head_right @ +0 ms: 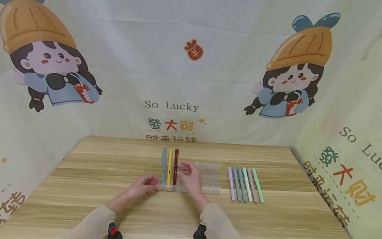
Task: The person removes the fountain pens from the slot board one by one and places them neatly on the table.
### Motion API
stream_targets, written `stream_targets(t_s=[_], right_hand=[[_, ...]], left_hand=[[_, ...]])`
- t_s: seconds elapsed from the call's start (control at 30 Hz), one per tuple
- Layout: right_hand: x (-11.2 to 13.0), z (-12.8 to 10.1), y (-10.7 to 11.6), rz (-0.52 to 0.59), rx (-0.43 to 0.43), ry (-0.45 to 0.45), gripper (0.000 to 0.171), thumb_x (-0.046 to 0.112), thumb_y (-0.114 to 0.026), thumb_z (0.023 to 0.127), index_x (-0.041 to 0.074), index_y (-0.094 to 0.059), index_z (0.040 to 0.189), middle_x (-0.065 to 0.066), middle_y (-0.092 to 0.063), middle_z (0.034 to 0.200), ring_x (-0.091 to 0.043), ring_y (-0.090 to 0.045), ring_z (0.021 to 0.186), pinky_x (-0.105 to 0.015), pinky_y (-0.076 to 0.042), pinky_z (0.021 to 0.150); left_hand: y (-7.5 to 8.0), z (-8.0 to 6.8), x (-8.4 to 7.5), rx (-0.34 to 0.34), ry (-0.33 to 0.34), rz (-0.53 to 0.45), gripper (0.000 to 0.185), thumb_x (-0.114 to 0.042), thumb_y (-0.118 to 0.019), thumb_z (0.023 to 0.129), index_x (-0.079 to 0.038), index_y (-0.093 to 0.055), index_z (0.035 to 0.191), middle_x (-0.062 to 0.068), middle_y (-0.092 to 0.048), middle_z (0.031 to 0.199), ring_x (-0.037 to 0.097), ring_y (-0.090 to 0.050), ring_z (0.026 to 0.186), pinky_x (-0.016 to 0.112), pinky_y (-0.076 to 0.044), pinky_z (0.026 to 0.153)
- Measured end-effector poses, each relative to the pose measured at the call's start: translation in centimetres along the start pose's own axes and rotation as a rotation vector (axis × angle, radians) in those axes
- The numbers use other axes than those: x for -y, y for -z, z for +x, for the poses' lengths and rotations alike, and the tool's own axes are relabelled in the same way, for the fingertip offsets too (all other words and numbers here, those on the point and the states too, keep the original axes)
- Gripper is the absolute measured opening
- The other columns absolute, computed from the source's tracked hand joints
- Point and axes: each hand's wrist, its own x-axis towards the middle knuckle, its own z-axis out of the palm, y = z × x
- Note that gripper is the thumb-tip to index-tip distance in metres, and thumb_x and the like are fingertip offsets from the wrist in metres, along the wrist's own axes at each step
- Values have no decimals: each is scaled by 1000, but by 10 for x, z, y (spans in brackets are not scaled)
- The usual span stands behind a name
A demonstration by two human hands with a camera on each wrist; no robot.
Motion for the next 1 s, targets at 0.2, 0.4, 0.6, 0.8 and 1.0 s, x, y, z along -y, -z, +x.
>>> stream_targets(t_s=[0.2, 0.4, 0.6, 0.8, 1.0], right_hand=[[-5, 2, -5, -50, 1, 17, 34, -9, -60, 77, -8, -55, 111, -23, -61, 101, -33, -60, 92, -34, -49, 79], [-6, 4, -8, -111, -8, 13, 34, -8, -61, 76, -3, -57, 110, -20, -63, 98, -32, -61, 89, -33, -50, 77], [-8, 6, -10, -119, -4, -14, 35, -7, -62, 76, -3, -55, 110, -20, -62, 97, -31, -61, 87, -33, -51, 75], [-7, 7, -12, -113, 1, -7, 35, -8, -63, 76, -3, -52, 110, -20, -63, 96, -31, -61, 87, -32, -51, 74], [-8, 8, -13, -127, -14, 3, 32, -9, -63, 76, -3, -52, 106, -18, -63, 92, -30, -62, 84, -32, -51, 73]], left_hand=[[0, -1, -1, -2, 6, 1, 19, 2, -56, 85, 9, -55, 103, 9, -59, 85, 18, -55, 75, 33, -49, 65], [1, -1, -2, 2, 10, 0, 20, 1, -57, 85, 9, -55, 103, 10, -59, 85, 18, -55, 75, 33, -49, 65], [0, 0, -1, 5, 4, 9, 20, 2, -57, 84, 9, -55, 103, 9, -59, 85, 18, -55, 75, 32, -49, 64], [0, 0, -1, -2, 1, 6, 19, 4, -56, 84, 10, -55, 102, 9, -59, 83, 18, -55, 75, 32, -49, 64], [0, 0, -1, 0, 9, 5, 20, 3, -57, 84, 11, -55, 102, 10, -59, 85, 18, -55, 76, 30, -49, 63]])
